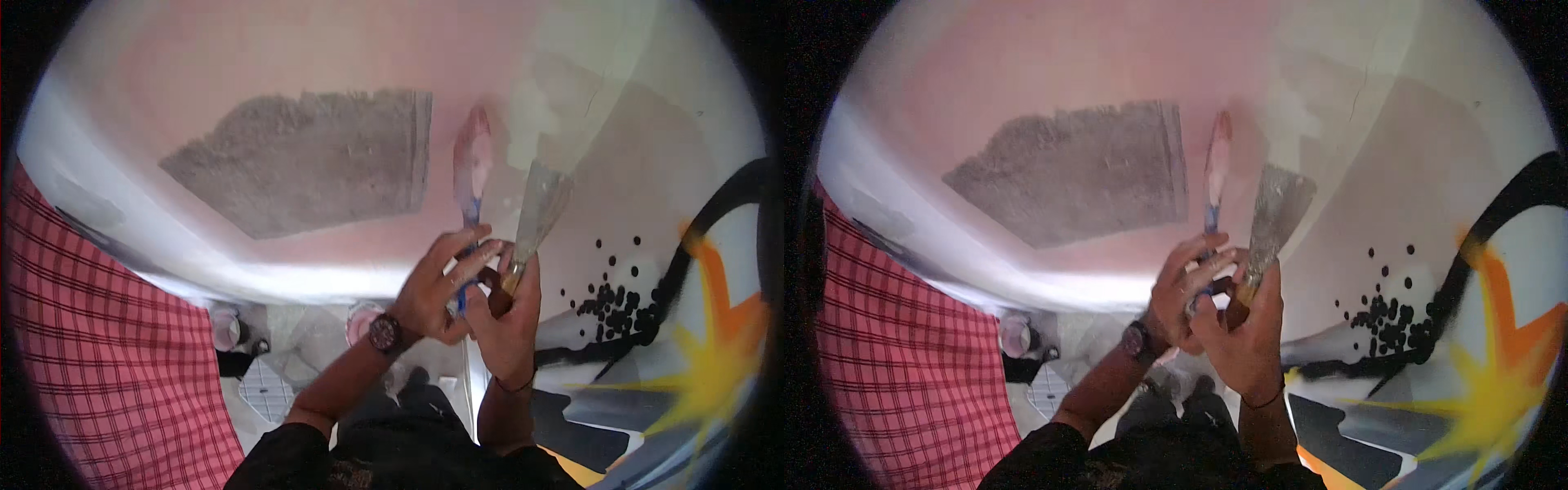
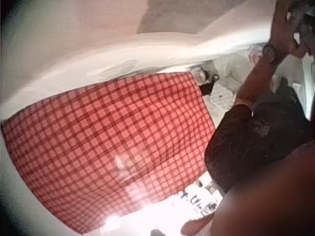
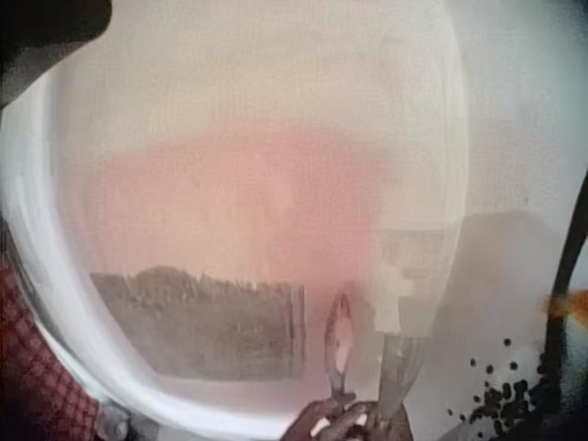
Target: Scraping a wall with a putty knife and applying paint or primer to a patched area.
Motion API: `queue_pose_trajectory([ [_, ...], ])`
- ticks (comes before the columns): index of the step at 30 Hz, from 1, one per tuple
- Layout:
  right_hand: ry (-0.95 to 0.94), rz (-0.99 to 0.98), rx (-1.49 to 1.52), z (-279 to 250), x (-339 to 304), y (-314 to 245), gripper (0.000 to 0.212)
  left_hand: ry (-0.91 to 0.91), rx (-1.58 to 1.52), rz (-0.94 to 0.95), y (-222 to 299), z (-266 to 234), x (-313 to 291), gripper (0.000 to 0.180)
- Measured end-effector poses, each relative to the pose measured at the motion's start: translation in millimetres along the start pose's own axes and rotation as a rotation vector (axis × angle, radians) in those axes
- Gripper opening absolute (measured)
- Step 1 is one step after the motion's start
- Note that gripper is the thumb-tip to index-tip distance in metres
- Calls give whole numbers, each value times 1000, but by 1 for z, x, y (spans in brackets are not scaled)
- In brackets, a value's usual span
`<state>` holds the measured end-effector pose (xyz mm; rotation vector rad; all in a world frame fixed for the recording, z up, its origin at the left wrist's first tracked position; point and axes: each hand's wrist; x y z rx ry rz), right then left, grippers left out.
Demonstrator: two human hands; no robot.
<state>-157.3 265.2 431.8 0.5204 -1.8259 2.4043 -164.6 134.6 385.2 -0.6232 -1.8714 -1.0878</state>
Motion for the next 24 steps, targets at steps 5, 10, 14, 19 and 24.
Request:
queue_pose_trajectory([
  [5, 166, -4, -130, 4, -11, 0, 42, 18, -94, 50, 8, 4, -1, 72],
  [10, 294, -192, -134, 7, -24, 28, 32, 128, -313, -59, -3, 8, -23, 50],
  [14, 370, -300, -76, 23, -35, 29, 34, 436, -416, -315, 29, 22, -11, 33],
  [19, 382, -281, -105, 20, -36, 21, 31, 565, -934, -1019, 55, 13, 17, 26],
  [24, 372, -354, -166, 9, -31, 42, 31, 441, -1198, -1210, 36, 12, 23, 29],
])
Point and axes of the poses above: each hand's wrist, its own x-axis towards the middle knuckle, its own z-axis out of the palm, y = z × x, and after that the axes turned 10 degrees about y, right-handed
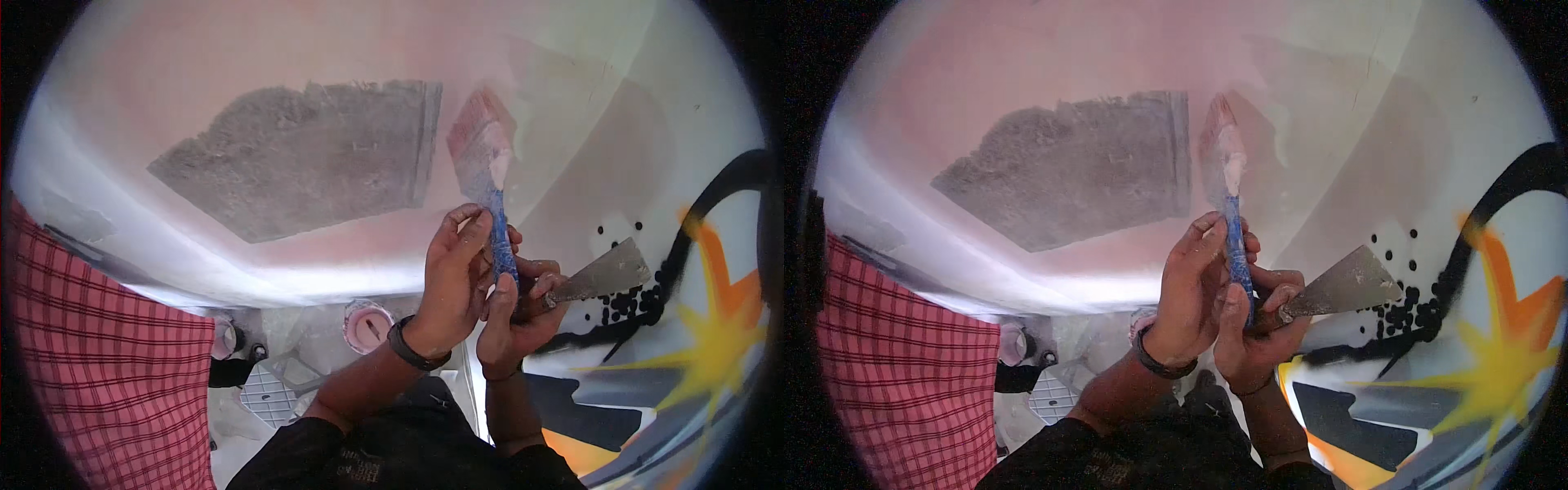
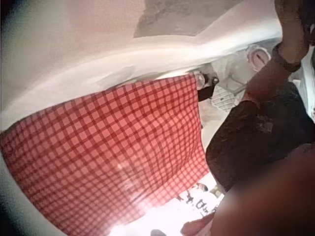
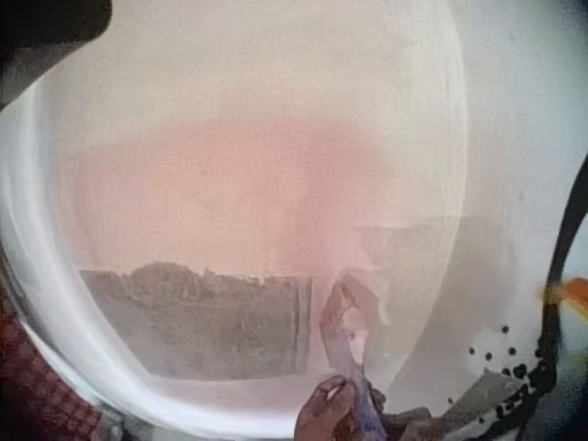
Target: Scraping a wall with a putty knife and applying paint or primer to a patched area.
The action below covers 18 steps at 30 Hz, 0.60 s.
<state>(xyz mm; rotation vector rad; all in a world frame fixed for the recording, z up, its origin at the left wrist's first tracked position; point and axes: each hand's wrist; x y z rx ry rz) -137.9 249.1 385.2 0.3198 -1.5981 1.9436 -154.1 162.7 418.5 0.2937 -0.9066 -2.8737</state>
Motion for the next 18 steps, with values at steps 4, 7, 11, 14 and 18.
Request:
queue_pose_trajectory([
  [4, 6, -141, 36, 5, -2, 12, 29, -3, -115, -65, -8, -5, 4, 34],
  [7, 12, -155, 29, 10, 0, 8, 34, -105, -228, -95, -7, -7, 9, 34],
  [11, 45, -116, -28, 16, 7, 0, 38, -253, -270, -36, -2, -2, 21, 33],
  [14, 1, -159, -59, 17, 14, 4, 38, -261, -250, -30, -2, -2, 25, 30],
  [18, 47, -174, -62, 15, 17, 17, 38, -206, -244, -14, -7, -8, 31, 29],
])
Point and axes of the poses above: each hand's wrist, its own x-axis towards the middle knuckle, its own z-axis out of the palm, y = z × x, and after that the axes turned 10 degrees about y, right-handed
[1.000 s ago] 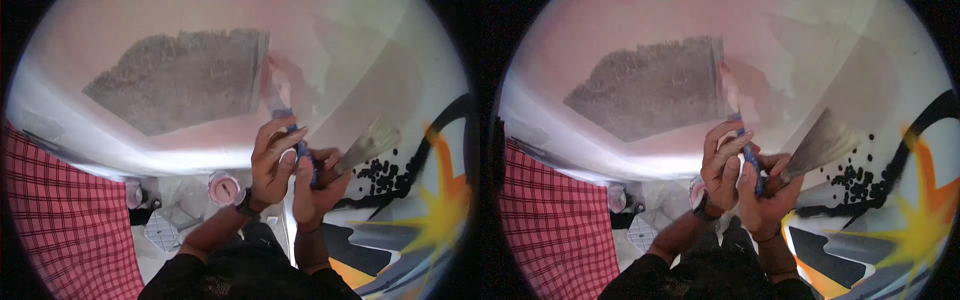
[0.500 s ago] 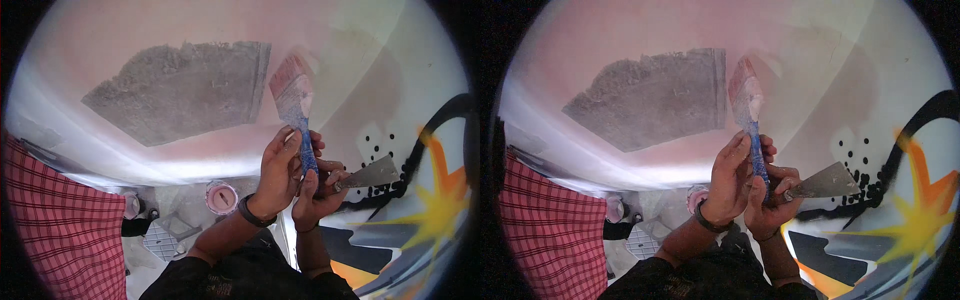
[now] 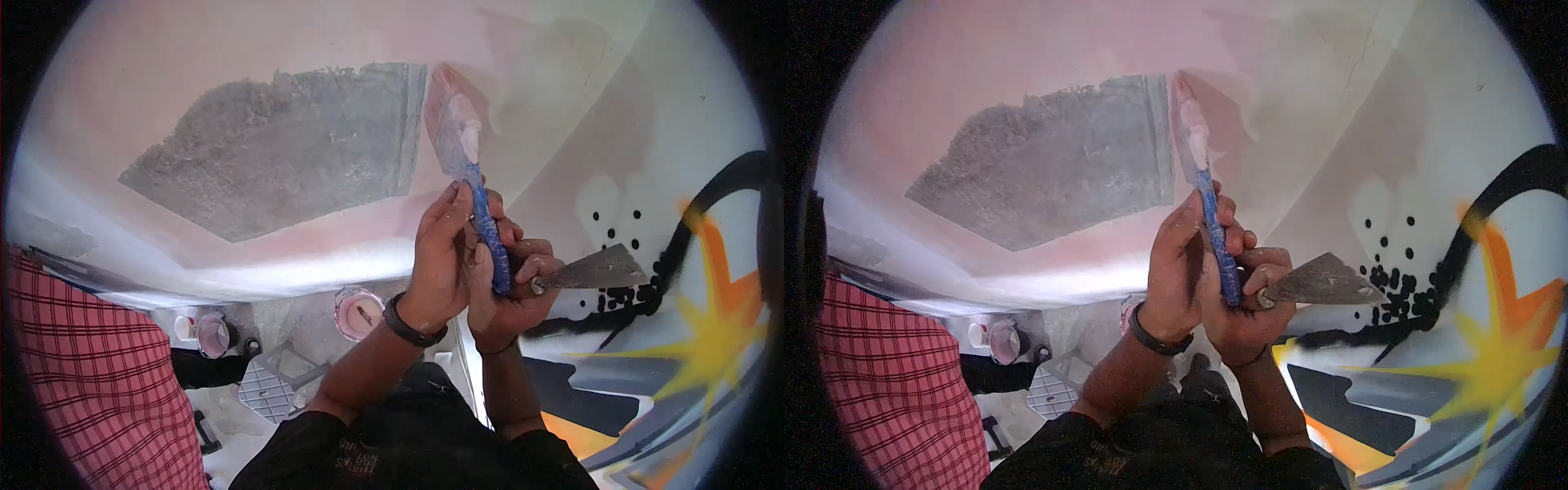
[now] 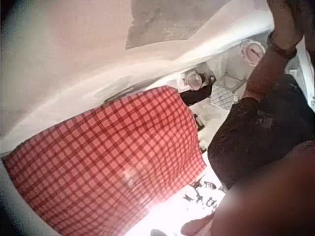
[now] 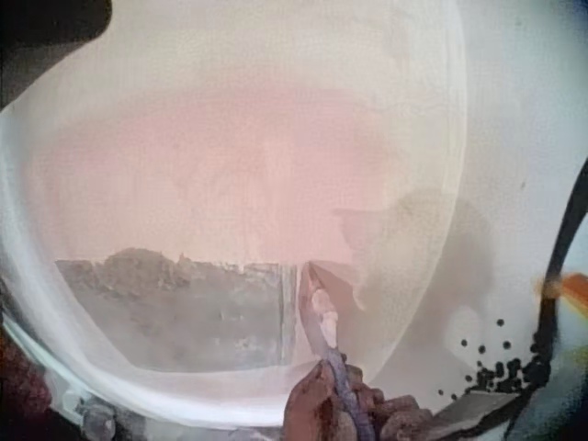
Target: Scraping a wall with a putty knife and applying paint or primer to a patched area.
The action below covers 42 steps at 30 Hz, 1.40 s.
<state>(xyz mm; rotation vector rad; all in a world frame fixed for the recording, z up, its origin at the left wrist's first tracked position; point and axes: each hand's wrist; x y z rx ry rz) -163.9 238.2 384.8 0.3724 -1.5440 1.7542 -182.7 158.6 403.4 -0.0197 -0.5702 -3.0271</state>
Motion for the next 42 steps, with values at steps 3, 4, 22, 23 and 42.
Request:
queue_pose_trajectory([
  [3, -158, -30, -61, -3, -2, 5, 38, -29, -45, 2, -1, -7, 8, 29],
  [4, -159, -33, -57, -3, -3, 6, 38, -29, -49, -6, -2, -8, 10, 29],
  [22, -93, -1, -391, -4, -29, 36, 35, 56, -72, -44, -15, -54, 7, 25],
  [23, -93, -48, -431, -3, -29, 36, 36, 90, -53, -80, -15, -55, 6, 25],
  [42, -83, -13, -439, -15, -60, 55, 29, 211, -113, -197, -38, -98, -7, 30],
])
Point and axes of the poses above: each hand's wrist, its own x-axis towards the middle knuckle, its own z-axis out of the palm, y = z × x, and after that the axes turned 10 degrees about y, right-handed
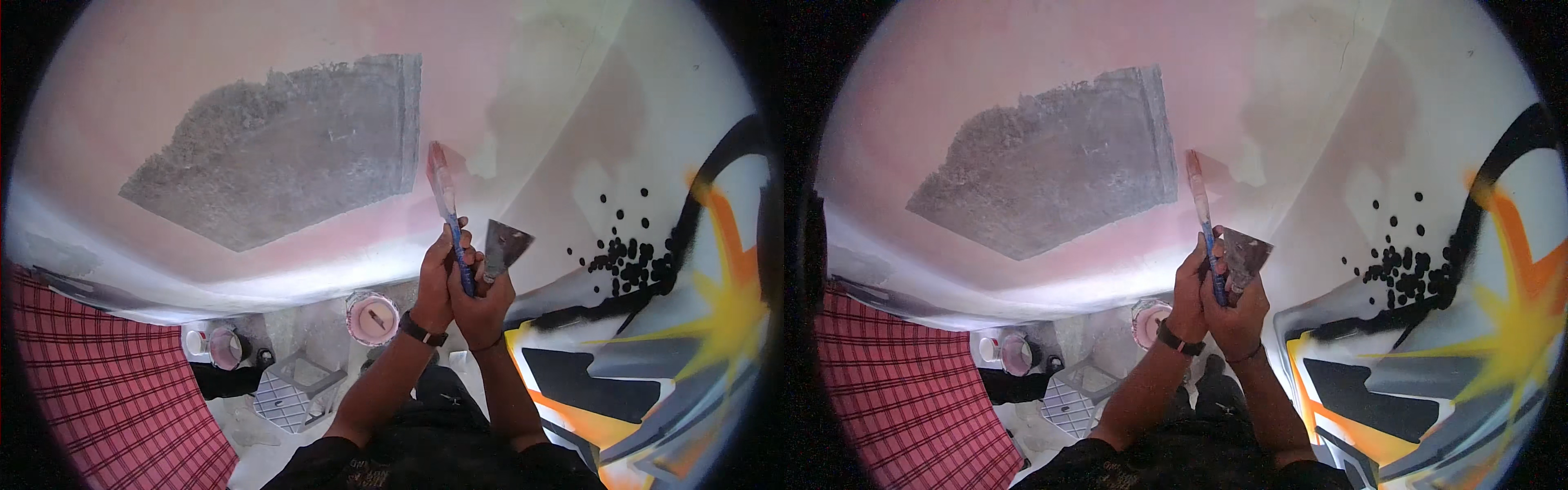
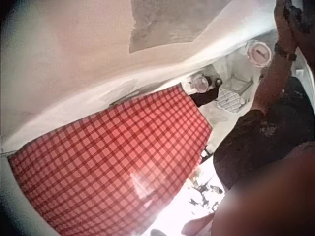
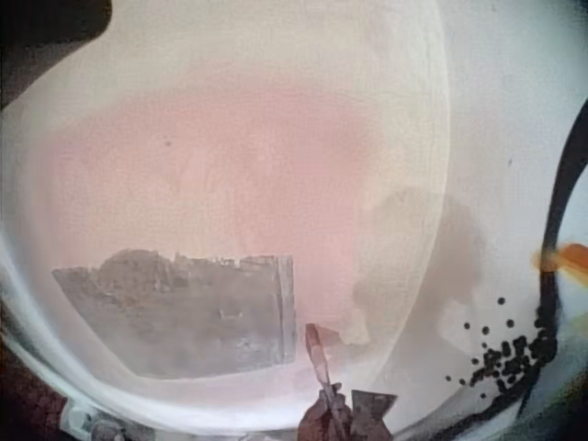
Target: Scraping a wall with a putty knife and applying paint or primer to a patched area.
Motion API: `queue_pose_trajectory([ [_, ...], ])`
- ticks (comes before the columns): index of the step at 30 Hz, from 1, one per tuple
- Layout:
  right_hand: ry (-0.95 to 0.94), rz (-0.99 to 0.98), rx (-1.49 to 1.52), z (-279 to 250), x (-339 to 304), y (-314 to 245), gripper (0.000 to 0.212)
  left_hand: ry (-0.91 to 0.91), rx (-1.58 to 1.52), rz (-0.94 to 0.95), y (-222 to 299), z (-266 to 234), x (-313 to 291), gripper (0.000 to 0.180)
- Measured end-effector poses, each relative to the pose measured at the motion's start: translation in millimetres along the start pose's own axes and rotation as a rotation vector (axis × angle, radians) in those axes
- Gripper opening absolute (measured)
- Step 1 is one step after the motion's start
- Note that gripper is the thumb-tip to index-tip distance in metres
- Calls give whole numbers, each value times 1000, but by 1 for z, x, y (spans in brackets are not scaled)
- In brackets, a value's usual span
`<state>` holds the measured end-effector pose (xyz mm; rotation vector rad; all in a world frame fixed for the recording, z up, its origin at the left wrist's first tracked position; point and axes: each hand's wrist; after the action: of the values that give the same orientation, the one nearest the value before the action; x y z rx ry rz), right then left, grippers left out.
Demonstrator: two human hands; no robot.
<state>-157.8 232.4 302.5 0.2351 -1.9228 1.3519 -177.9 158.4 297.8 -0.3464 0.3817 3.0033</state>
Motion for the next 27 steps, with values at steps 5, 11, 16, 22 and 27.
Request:
queue_pose_trajectory([
  [5, -56, -138, -128, -15, 23, -30, 29, -23, 115, 108, 13, 33, -16, 32],
  [11, -7, -2, 110, -8, 62, -76, 34, -235, -9, 92, 36, 90, -16, 30],
  [16, -6, -100, 108, 0, 89, -105, 33, -70, -37, 90, 56, 135, -26, 32],
  [22, -73, -60, 32, -2, 73, -86, 33, -189, -78, 66, 48, 98, -14, 29],
  [27, -100, -80, 3, -4, 83, -97, 33, -64, -87, 9, 47, 105, -17, 31],
])
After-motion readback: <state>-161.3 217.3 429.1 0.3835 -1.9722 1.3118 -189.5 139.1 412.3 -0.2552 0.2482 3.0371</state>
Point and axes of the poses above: each hand's wrist, its own x-axis towards the middle knuckle, its own z-axis out of the palm, y = z × x, and after that the axes turned 10 degrees about y, right-handed
